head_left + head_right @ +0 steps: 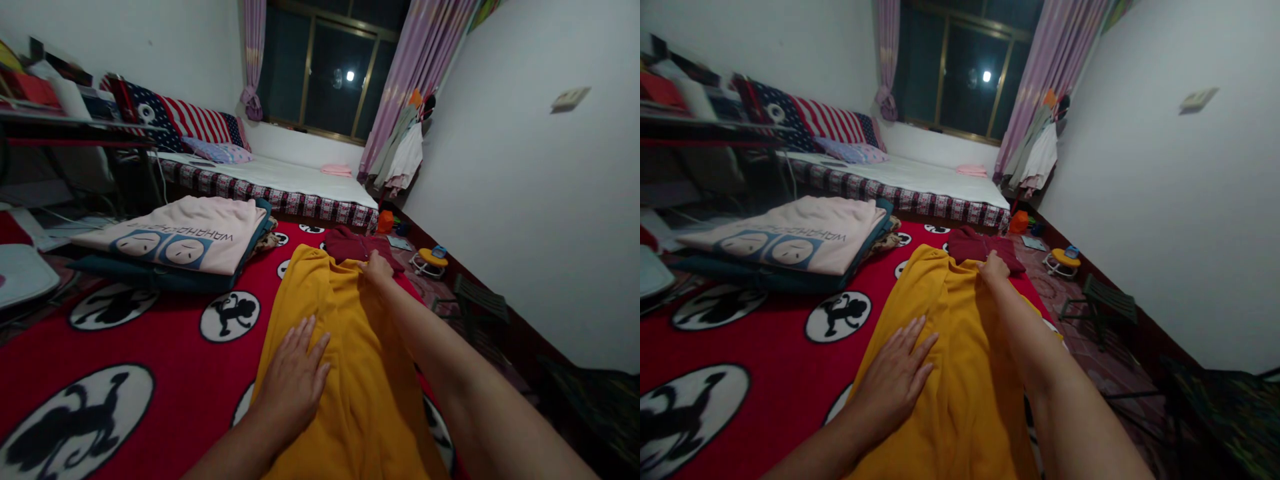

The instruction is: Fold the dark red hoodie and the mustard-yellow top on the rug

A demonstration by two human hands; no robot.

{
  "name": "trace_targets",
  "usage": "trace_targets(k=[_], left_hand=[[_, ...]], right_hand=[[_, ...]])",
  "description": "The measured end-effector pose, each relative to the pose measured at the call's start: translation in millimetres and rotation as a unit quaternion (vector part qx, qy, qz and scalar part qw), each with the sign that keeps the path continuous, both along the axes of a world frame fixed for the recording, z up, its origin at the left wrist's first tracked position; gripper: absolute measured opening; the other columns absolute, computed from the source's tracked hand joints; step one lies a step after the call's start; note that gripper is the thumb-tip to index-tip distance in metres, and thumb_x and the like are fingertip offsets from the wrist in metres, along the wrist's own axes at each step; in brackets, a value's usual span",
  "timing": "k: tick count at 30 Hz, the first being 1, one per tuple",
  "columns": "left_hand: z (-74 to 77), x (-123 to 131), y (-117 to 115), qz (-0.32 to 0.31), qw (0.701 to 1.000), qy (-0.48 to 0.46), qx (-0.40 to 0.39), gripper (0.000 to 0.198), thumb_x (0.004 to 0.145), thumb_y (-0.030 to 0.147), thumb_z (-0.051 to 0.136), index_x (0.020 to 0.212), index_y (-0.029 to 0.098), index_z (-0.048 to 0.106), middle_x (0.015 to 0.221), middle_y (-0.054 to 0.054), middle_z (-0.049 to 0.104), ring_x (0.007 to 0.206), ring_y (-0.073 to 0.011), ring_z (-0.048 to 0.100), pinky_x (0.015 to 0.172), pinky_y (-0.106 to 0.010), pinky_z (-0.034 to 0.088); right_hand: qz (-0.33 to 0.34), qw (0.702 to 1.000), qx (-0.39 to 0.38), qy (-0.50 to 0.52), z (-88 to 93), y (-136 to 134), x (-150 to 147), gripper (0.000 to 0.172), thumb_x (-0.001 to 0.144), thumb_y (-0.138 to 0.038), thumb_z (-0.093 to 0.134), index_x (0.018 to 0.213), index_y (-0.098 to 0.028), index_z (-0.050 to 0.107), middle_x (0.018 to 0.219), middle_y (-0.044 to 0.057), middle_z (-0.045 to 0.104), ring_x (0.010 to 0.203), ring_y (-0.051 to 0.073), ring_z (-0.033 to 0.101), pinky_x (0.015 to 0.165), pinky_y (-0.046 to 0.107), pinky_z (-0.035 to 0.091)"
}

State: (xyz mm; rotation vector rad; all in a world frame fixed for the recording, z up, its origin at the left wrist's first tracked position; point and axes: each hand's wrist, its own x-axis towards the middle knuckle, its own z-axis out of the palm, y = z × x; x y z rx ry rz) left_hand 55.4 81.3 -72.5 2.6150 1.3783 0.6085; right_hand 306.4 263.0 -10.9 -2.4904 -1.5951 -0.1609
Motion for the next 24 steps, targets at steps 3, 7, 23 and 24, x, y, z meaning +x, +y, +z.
trace_targets(k=[3, 7, 23, 24], left_hand=[[0.7, 0.5, 0.3, 0.0, 1.0, -0.003, -0.003, 0.047, 0.092, 0.031, 0.045, 0.139, 0.025, 0.047, 0.153, -0.013, 0.029, 0.141, -0.0292, 0.028, 0.112, -0.051, 0.031], [0.9, 1.0, 0.3, 0.0, 1.0, -0.004, -0.013, 0.047, 0.092, 0.03, 0.046, 0.138, 0.025, 0.048, 0.154, -0.013, 0.028, 0.141, -0.0292, 0.027, 0.112, -0.051, 0.03], [0.2, 0.6, -1.0, 0.0, 0.999, -0.047, -0.024, 0.05, 0.091, 0.033, 0.048, 0.14, 0.021, 0.044, 0.154, -0.013, 0.028, 0.142, -0.0276, 0.024, 0.116, -0.047, 0.023], [0.3, -0.1, -0.5, -0.002, 0.997, -0.066, -0.029, 0.055, 0.091, 0.034, 0.048, 0.143, 0.019, 0.039, 0.155, -0.014, 0.026, 0.143, -0.0277, 0.022, 0.116, -0.047, 0.023]], right_hand=[[0.041, 0.999, -0.003, 0.019, -1.8, 7.9, -1.9, 0.033, 0.078, -0.038, 0.067, 0.105, -0.02, 0.06, 0.106, 0.011, 0.068, 0.1, 0.025, 0.065, 0.079, 0.03, 0.049], [0.034, 0.998, 0.054, 0.025, 1.6, 17.4, 0.2, 0.025, 0.086, -0.024, 0.05, 0.11, -0.018, 0.057, 0.108, 0.012, 0.067, 0.102, 0.024, 0.064, 0.081, 0.03, 0.047], [0.262, 0.962, 0.061, 0.049, -19.6, -34.6, -52.7, 0.049, 0.091, -0.03, 0.048, 0.138, -0.019, 0.043, 0.152, 0.013, 0.033, 0.14, 0.026, 0.03, 0.11, 0.051, 0.028], [0.289, 0.952, 0.09, 0.054, -17.4, -43.0, -61.8, 0.05, 0.092, -0.03, 0.044, 0.141, -0.019, 0.039, 0.153, 0.013, 0.031, 0.14, 0.025, 0.029, 0.111, 0.051, 0.025]])
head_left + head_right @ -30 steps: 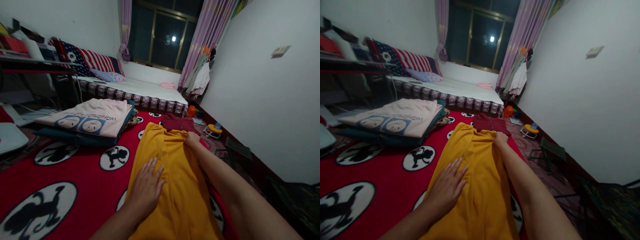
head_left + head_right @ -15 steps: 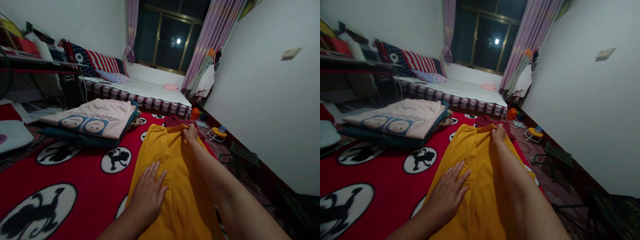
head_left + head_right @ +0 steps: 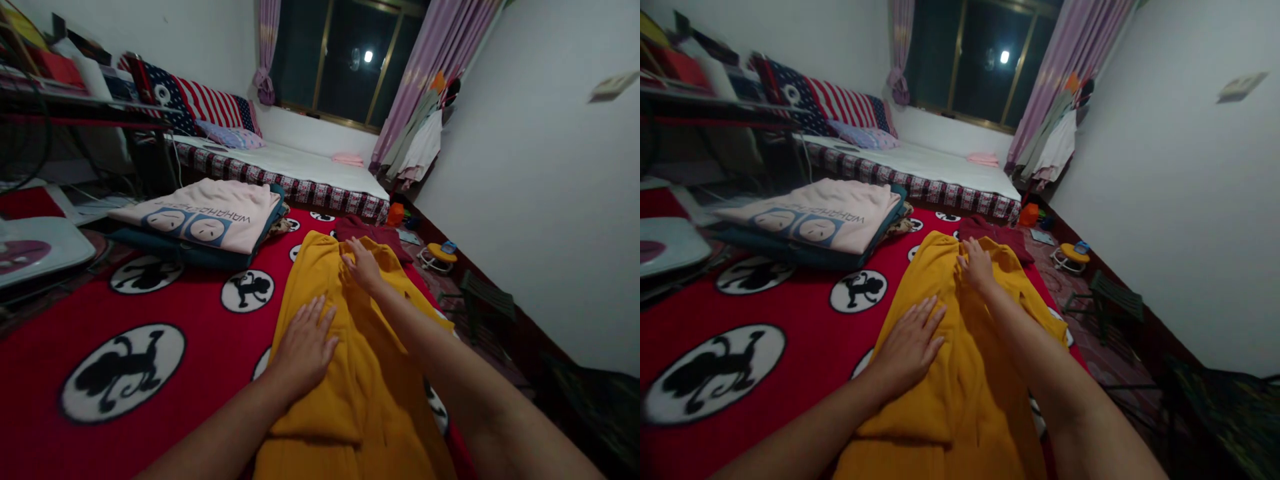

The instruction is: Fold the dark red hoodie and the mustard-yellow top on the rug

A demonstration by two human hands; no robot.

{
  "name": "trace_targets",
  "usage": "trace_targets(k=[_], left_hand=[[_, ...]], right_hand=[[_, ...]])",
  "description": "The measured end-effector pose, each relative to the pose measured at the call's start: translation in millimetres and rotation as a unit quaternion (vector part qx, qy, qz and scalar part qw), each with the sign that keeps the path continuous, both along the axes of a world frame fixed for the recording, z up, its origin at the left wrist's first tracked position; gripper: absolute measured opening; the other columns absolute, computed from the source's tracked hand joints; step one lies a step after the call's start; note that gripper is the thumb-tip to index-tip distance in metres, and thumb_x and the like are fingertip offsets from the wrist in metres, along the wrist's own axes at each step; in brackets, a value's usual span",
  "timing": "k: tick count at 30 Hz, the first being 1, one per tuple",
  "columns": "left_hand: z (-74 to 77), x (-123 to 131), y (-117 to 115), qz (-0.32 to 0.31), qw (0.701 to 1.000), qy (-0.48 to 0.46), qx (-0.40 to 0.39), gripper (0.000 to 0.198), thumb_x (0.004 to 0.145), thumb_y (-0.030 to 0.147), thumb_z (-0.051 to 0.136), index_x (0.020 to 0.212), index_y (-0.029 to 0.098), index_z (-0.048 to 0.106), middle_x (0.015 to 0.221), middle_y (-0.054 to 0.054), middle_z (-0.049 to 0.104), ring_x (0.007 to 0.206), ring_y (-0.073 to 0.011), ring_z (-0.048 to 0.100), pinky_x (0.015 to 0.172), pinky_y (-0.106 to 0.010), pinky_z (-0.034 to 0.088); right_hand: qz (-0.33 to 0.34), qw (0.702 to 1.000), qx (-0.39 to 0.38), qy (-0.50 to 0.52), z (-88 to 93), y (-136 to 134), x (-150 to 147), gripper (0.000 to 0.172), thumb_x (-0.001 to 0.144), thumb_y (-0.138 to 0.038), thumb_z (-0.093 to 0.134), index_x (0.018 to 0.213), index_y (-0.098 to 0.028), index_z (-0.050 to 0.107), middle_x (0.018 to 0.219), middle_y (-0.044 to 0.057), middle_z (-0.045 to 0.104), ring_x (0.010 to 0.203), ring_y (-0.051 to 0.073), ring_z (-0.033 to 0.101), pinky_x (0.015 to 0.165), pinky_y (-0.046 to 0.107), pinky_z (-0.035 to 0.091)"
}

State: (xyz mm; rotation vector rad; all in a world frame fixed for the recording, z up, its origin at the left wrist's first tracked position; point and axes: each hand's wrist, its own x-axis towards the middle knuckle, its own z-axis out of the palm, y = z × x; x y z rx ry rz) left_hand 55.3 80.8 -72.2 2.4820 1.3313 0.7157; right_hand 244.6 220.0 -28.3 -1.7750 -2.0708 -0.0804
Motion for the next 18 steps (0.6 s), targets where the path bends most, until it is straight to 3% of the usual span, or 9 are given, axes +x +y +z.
trace_targets(k=[3, 6, 8, 12, 16, 18], left_hand=[[-0.8, -4.5, 3.5, 0.026, 0.993, -0.118, -0.006, 0.061, 0.095, 0.035, 0.04, 0.15, 0.016, 0.02, 0.157, -0.015, 0.017, 0.145, -0.0247, 0.016, 0.117, -0.045, 0.022], [-2.4, -11.0, 7.6, 0.075, 0.964, -0.254, 0.0, 0.055, 0.099, 0.033, 0.029, 0.15, 0.018, 0.016, 0.157, -0.013, 0.02, 0.145, -0.0207, 0.017, 0.117, -0.044, 0.022], [-2.6, -14.3, 8.7, 0.079, 0.954, -0.29, 0.008, 0.054, 0.099, 0.033, 0.03, 0.149, 0.017, 0.019, 0.155, -0.013, 0.024, 0.144, -0.0209, 0.02, 0.118, -0.045, 0.022], [-0.6, -15.8, 6.6, 0.042, 0.963, -0.263, 0.041, 0.053, 0.097, 0.03, 0.033, 0.147, 0.016, 0.023, 0.154, -0.013, 0.026, 0.144, -0.0208, 0.021, 0.118, -0.044, 0.021], [-1.1, -13.7, 6.0, 0.055, 0.974, -0.215, 0.049, 0.05, 0.092, 0.023, 0.043, 0.14, 0.012, 0.038, 0.151, -0.015, 0.03, 0.142, -0.0246, 0.024, 0.117, -0.044, 0.024], [-2.3, -13.7, 7.5, 0.073, 0.976, -0.199, 0.049, 0.042, 0.089, 0.02, 0.045, 0.13, 0.012, 0.05, 0.149, -0.014, 0.031, 0.14, -0.0269, 0.028, 0.116, -0.044, 0.026]], right_hand=[[0.111, 0.993, 0.022, 0.013, -6.2, -37.4, -28.3, 0.054, 0.094, -0.034, 0.042, 0.145, -0.019, 0.033, 0.153, 0.013, 0.031, 0.141, 0.024, 0.026, 0.113, 0.05, 0.022], [0.164, 0.983, -0.079, -0.015, -20.6, -81.4, -44.2, 0.057, 0.094, -0.042, 0.044, 0.146, -0.02, 0.033, 0.156, 0.014, 0.022, 0.144, 0.029, 0.018, 0.112, 0.056, 0.022], [0.165, 0.979, -0.119, -0.003, -23.8, -106.6, -44.4, 0.059, 0.093, -0.042, 0.047, 0.145, -0.02, 0.034, 0.156, 0.015, 0.022, 0.143, 0.03, 0.02, 0.111, 0.056, 0.024], [0.148, 0.985, -0.08, 0.04, -16.6, -152.0, -33.1, 0.057, 0.094, -0.039, 0.046, 0.146, -0.022, 0.032, 0.153, 0.014, 0.03, 0.142, 0.025, 0.025, 0.113, 0.053, 0.021], [0.215, 0.964, -0.154, 0.008, -16.2, -194.1, -20.2, 0.064, 0.092, -0.045, 0.049, 0.148, -0.019, 0.029, 0.155, 0.014, 0.024, 0.144, 0.026, 0.017, 0.114, 0.053, 0.02], [0.222, 0.959, -0.166, 0.054, -16.5, -207.7, -12.7, 0.054, 0.092, -0.038, 0.05, 0.142, -0.018, 0.041, 0.152, 0.014, 0.032, 0.141, 0.024, 0.029, 0.112, 0.047, 0.028]])
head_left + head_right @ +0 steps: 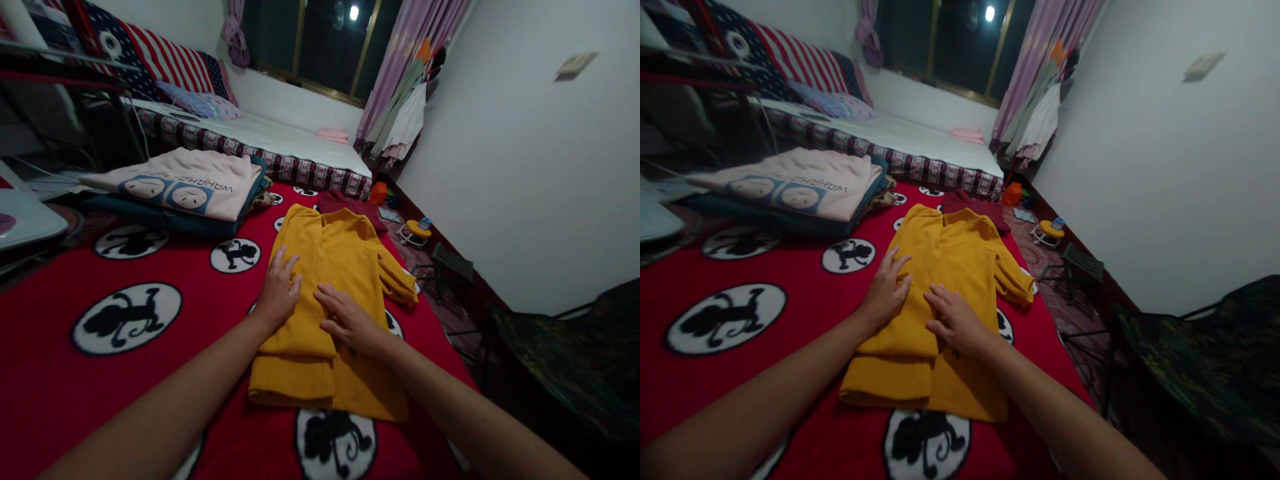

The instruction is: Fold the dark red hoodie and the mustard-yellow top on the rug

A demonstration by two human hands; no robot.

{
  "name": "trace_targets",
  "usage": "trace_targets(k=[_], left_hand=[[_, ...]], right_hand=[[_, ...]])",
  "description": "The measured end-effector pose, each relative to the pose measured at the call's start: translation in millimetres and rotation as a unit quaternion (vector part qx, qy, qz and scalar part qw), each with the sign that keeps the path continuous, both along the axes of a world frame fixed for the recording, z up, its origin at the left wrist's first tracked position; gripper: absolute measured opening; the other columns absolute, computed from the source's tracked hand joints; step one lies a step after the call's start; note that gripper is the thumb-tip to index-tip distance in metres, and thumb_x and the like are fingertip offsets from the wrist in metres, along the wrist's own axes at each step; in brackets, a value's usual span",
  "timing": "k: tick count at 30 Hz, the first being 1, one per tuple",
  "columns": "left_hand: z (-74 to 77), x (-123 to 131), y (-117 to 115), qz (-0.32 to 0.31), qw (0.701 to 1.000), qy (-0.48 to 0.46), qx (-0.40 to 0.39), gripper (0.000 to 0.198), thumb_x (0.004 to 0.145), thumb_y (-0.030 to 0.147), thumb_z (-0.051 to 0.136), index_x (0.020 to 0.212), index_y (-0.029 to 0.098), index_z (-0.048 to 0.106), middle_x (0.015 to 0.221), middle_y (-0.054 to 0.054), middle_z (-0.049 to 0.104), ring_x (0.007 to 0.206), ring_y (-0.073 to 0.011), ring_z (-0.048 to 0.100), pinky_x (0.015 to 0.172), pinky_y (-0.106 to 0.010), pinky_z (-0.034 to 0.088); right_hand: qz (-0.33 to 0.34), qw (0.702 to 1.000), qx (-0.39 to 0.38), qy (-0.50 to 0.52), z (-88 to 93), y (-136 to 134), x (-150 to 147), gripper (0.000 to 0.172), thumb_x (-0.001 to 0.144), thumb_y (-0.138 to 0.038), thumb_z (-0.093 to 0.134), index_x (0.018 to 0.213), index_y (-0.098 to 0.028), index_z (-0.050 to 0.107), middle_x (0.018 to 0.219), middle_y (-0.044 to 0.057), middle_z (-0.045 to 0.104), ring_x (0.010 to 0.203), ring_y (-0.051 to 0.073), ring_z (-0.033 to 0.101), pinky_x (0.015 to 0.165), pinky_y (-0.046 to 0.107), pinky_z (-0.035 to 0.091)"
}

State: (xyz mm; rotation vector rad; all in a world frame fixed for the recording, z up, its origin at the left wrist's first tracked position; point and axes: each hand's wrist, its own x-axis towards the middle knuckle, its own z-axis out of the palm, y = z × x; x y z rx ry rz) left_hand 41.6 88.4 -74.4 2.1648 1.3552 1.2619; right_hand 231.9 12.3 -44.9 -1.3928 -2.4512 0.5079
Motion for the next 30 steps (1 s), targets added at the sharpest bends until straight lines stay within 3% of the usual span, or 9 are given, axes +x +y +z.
trace_targets(k=[4, 7, 9, 11, 14, 17, 19, 24, 30], left_hand=[[0.9, -7.6, 3.9, 0.047, 0.999, 0.02, 0.007, 0.036, 0.085, 0.017, 0.049, 0.12, 0.013, 0.06, 0.147, -0.013, 0.032, 0.138, -0.029, 0.031, 0.115, -0.043, 0.029], [5.3, -19.3, 4.1, 0.082, 0.994, 0.072, -0.004, 0.04, 0.082, 0.022, 0.057, 0.122, 0.014, 0.059, 0.142, -0.015, 0.038, 0.134, -0.0334, 0.036, 0.111, -0.048, 0.033], [10.2, -26.8, -1.1, 0.086, 0.99, 0.109, -0.01, 0.043, 0.081, 0.027, 0.06, 0.121, 0.013, 0.059, 0.136, -0.016, 0.044, 0.128, -0.0344, 0.041, 0.108, -0.049, 0.035], [17.8, -32.9, -13.5, 0.049, 0.99, 0.132, 0.0, 0.041, 0.079, 0.028, 0.063, 0.118, 0.014, 0.061, 0.134, -0.015, 0.046, 0.126, -0.033, 0.042, 0.107, -0.048, 0.035], [35.3, -42.1, -45.2, -0.107, 0.983, 0.146, -0.008, 0.027, 0.081, 0.028, 0.064, 0.105, 0.018, 0.067, 0.127, -0.011, 0.052, 0.121, -0.027, 0.046, 0.105, -0.042, 0.038], [56.5, -56.1, -80.2, -0.289, 0.934, 0.195, -0.078, 0.023, 0.078, 0.035, 0.068, 0.098, 0.023, 0.069, 0.112, -0.005, 0.059, 0.104, -0.0209, 0.055, 0.091, -0.032, 0.045], [67.6, -66.9, -97.2, -0.346, 0.9, 0.241, -0.108, 0.031, 0.071, 0.032, 0.074, 0.101, 0.025, 0.067, 0.113, -0.003, 0.059, 0.101, -0.0204, 0.056, 0.087, -0.03, 0.045], [71.2, -81.6, -111.2, -0.343, 0.888, 0.292, -0.092, 0.035, 0.073, 0.005, 0.056, 0.102, 0.025, 0.063, 0.118, -0.003, 0.055, 0.102, -0.0188, 0.054, 0.088, -0.029, 0.042], [51.3, -73.9, -105.9, -0.321, 0.894, 0.311, -0.041, 0.03, 0.073, -0.001, 0.046, 0.086, 0.021, 0.062, 0.099, -0.003, 0.059, 0.089, -0.0172, 0.055, 0.079, -0.028, 0.042]], right_hand=[[-0.077, 0.993, 0.033, 0.078, 6.0, -14.4, 16.8, 0.027, 0.091, -0.026, 0.05, 0.112, -0.019, 0.066, 0.129, 0.012, 0.059, 0.119, 0.021, 0.056, 0.099, 0.036, 0.044], [-0.126, 0.987, 0.07, 0.066, 12.6, -29.0, 25.3, 0.021, 0.09, -0.028, 0.052, 0.102, -0.019, 0.067, 0.119, 0.011, 0.063, 0.109, 0.021, 0.06, 0.093, 0.035, 0.047], [-0.114, 0.989, 0.076, 0.058, 16.6, -45.2, 25.9, 0.021, 0.09, -0.029, 0.052, 0.103, -0.019, 0.066, 0.113, 0.01, 0.064, 0.102, 0.02, 0.061, 0.088, 0.033, 0.048], [-0.074, 0.995, 0.056, 0.039, 20.4, -65.3, 22.3, 0.022, 0.09, -0.03, 0.052, 0.106, -0.02, 0.064, 0.106, 0.009, 0.063, 0.094, 0.018, 0.061, 0.082, 0.029, 0.048], [-0.002, 1.0, -0.009, -0.018, 26.2, -94.2, 13.7, 0.033, 0.083, -0.035, 0.062, 0.113, -0.022, 0.06, 0.104, 0.007, 0.061, 0.088, 0.018, 0.059, 0.073, 0.027, 0.047], [0.021, 0.997, -0.039, -0.065, 32.2, -113.3, 9.1, 0.045, 0.076, -0.03, 0.069, 0.119, -0.024, 0.056, 0.113, 0.007, 0.058, 0.094, 0.02, 0.058, 0.077, 0.028, 0.045], [0.013, 0.996, -0.037, -0.083, 36.0, -120.4, 9.9, 0.04, 0.078, -0.015, 0.06, 0.117, -0.026, 0.056, 0.117, 0.007, 0.056, 0.099, 0.02, 0.056, 0.082, 0.03, 0.043], [0.015, 0.992, -0.044, -0.114, 37.7, -128.7, 17.6, 0.051, 0.068, 0.004, 0.046, 0.11, -0.024, 0.054, 0.122, 0.006, 0.055, 0.107, 0.022, 0.05, 0.092, 0.036, 0.04], [-0.037, 0.988, 0.026, -0.149, 5.7, -124.7, 26.9, 0.04, 0.077, 0.004, 0.042, 0.106, -0.02, 0.055, 0.114, 0.009, 0.057, 0.098, 0.022, 0.053, 0.083, 0.034, 0.045]])
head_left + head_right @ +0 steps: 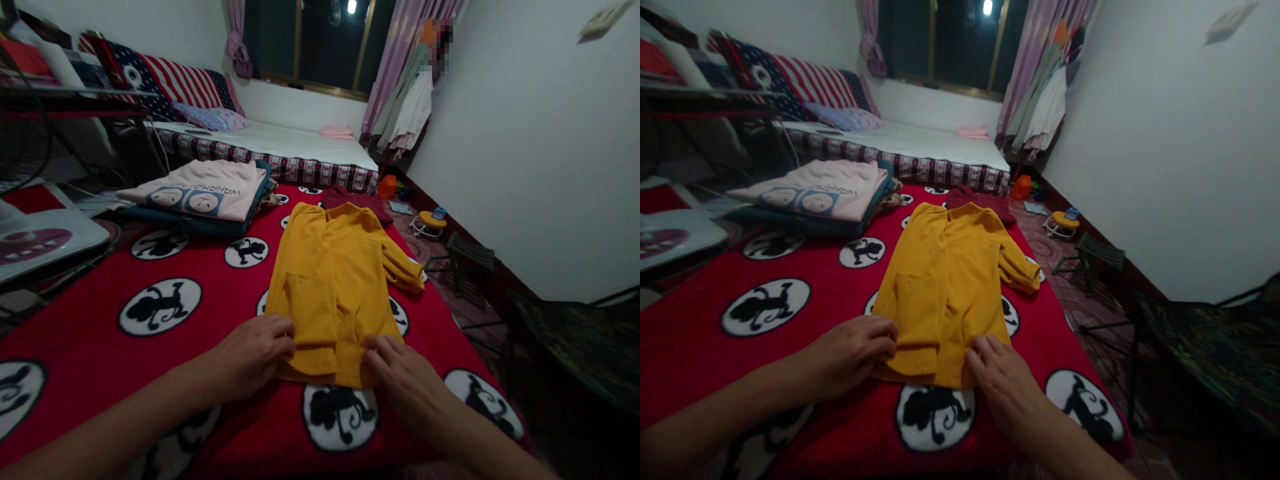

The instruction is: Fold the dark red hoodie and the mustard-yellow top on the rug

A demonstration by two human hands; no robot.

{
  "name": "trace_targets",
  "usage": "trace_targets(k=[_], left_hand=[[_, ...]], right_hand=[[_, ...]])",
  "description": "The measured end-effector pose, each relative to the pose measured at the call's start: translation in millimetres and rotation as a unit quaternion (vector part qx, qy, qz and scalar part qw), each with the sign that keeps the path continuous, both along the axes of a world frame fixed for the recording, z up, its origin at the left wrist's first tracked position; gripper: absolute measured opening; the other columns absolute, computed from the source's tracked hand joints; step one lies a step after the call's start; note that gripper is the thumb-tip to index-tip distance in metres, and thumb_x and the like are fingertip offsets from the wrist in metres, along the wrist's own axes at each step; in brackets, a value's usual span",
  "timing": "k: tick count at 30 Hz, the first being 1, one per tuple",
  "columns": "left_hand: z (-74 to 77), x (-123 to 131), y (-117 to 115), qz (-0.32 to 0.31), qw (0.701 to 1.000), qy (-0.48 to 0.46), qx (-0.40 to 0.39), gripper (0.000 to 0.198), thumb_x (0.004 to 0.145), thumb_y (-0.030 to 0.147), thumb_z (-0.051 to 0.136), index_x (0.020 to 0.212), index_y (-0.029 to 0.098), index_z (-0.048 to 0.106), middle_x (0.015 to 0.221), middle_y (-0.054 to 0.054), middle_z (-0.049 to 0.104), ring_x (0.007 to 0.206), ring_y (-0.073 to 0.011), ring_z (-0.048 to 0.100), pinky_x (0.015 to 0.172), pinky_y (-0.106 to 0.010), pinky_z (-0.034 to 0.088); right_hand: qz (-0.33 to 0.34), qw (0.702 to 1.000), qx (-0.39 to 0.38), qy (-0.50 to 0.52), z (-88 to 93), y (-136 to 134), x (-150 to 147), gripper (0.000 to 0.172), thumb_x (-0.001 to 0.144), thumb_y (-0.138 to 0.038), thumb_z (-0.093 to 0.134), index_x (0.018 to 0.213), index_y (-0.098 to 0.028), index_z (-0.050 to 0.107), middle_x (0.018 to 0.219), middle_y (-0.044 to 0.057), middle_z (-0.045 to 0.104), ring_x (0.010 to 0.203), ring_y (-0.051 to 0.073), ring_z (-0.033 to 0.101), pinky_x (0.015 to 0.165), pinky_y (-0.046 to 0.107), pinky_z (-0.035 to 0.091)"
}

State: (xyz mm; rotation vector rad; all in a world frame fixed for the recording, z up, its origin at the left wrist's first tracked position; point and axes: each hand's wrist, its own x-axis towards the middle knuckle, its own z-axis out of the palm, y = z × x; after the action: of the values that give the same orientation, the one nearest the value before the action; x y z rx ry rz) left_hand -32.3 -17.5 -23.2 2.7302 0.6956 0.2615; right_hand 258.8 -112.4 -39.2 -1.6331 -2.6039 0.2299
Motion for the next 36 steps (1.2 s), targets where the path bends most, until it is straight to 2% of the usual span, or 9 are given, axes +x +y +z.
trace_targets(k=[4, 10, 14, 18, 21, 25, 28, 31, 36], left_hand=[[9.9, 1.9, 9.7, 0.0, 1.0, 0.017, 0.0, 0.024, 0.069, -0.001, 0.045, 0.075, 0.02, 0.057, 0.084, -0.002, 0.061, 0.08, -0.0166, 0.057, 0.07, -0.026, 0.041], [42.5, -4.1, 14.0, 0.013, 0.999, 0.04, -0.032, 0.02, 0.065, 0.003, 0.048, 0.068, 0.021, 0.056, 0.076, 0.0, 0.062, 0.072, -0.0151, 0.059, 0.06, -0.024, 0.038], [50.4, 0.1, 9.4, 0.017, 0.993, 0.076, -0.093, 0.009, 0.071, 0.022, 0.064, 0.08, 0.024, 0.065, 0.079, 0.002, 0.065, 0.068, -0.0155, 0.06, 0.057, -0.024, 0.039], [54.0, 23.0, 18.9, 0.061, 0.997, 0.003, -0.053, 0.021, 0.084, 0.039, 0.058, 0.097, 0.025, 0.067, 0.092, -0.001, 0.067, 0.084, -0.0182, 0.063, 0.071, -0.026, 0.046], [37.2, 49.6, 37.4, 0.083, 0.995, -0.043, 0.027, 0.029, 0.09, 0.036, 0.051, 0.113, 0.025, 0.064, 0.117, -0.006, 0.063, 0.107, -0.0223, 0.059, 0.091, -0.034, 0.046], [-11.7, 76.5, 62.0, 0.145, 0.986, -0.006, 0.081, 0.049, 0.089, 0.039, 0.053, 0.134, 0.02, 0.052, 0.144, -0.014, 0.044, 0.134, -0.0311, 0.038, 0.109, -0.047, 0.032], [-39.8, 83.0, 70.5, 0.167, 0.981, -0.004, 0.096, 0.05, 0.092, 0.041, 0.047, 0.139, 0.024, 0.047, 0.151, -0.011, 0.035, 0.142, -0.0299, 0.025, 0.113, -0.05, 0.024], [-48.2, 82.1, 71.3, 0.172, 0.98, -0.01, 0.101, 0.05, 0.093, 0.043, 0.045, 0.14, 0.027, 0.045, 0.153, -0.009, 0.033, 0.143, -0.0284, 0.022, 0.114, -0.049, 0.023], [-46.3, 80.8, 69.8, 0.174, 0.98, -0.02, 0.097, 0.049, 0.093, 0.046, 0.042, 0.139, 0.03, 0.046, 0.153, -0.006, 0.033, 0.143, -0.0274, 0.023, 0.114, -0.048, 0.023]], right_hand=[[-0.019, 0.999, 0.04, 0.016, -9.2, 13.7, 9.5, 0.028, 0.08, 0.002, 0.039, 0.088, -0.019, 0.055, 0.096, 0.007, 0.059, 0.083, 0.019, 0.054, 0.071, 0.029, 0.044], [-0.016, 0.992, -0.005, 0.125, 30.2, 14.1, 16.5, 0.033, 0.066, 0.004, 0.04, 0.082, -0.021, 0.053, 0.085, 0.002, 0.058, 0.081, 0.016, 0.055, 0.067, 0.026, 0.039], [-0.013, 0.989, -0.117, 0.094, 42.0, 6.6, 11.1, 0.013, 0.076, -0.013, 0.056, 0.081, -0.024, 0.061, 0.083, 0.0, 0.062, 0.07, 0.014, 0.057, 0.058, 0.023, 0.036], [-0.093, 0.981, -0.07, 0.155, 38.9, 18.8, 22.4, 0.01, 0.082, -0.031, 0.061, 0.09, -0.025, 0.064, 0.084, 0.001, 0.065, 0.074, 0.016, 0.06, 0.064, 0.024, 0.041], [-0.164, 0.966, 0.05, 0.194, 30.1, 45.0, 54.3, 0.016, 0.087, -0.033, 0.054, 0.093, -0.023, 0.063, 0.092, 0.004, 0.065, 0.08, 0.018, 0.061, 0.07, 0.027, 0.045], [-0.3, 0.92, 0.204, 0.145, 13.1, 88.8, 115.3, 0.024, 0.081, -0.019, 0.049, 0.101, -0.019, 0.062, 0.105, 0.009, 0.061, 0.082, 0.019, 0.061, 0.08, 0.032, 0.048], [-0.356, 0.912, 0.188, 0.073, 1.7, 116.9, 149.4, 0.036, 0.078, -0.015, 0.05, 0.113, -0.015, 0.06, 0.113, 0.012, 0.059, 0.1, 0.022, 0.06, 0.089, 0.032, 0.045], [-0.399, 0.909, 0.113, 0.027, -6.3, 137.8, 159.7, 0.047, 0.079, -0.017, 0.055, 0.126, -0.013, 0.055, 0.118, 0.015, 0.059, 0.11, 0.025, 0.057, 0.088, 0.03, 0.044], [-0.444, 0.891, 0.091, 0.028, -4.5, 159.2, 150.2, 0.028, 0.075, -0.01, 0.056, 0.097, -0.018, 0.07, 0.105, 0.011, 0.066, 0.089, 0.022, 0.064, 0.07, 0.025, 0.042]])
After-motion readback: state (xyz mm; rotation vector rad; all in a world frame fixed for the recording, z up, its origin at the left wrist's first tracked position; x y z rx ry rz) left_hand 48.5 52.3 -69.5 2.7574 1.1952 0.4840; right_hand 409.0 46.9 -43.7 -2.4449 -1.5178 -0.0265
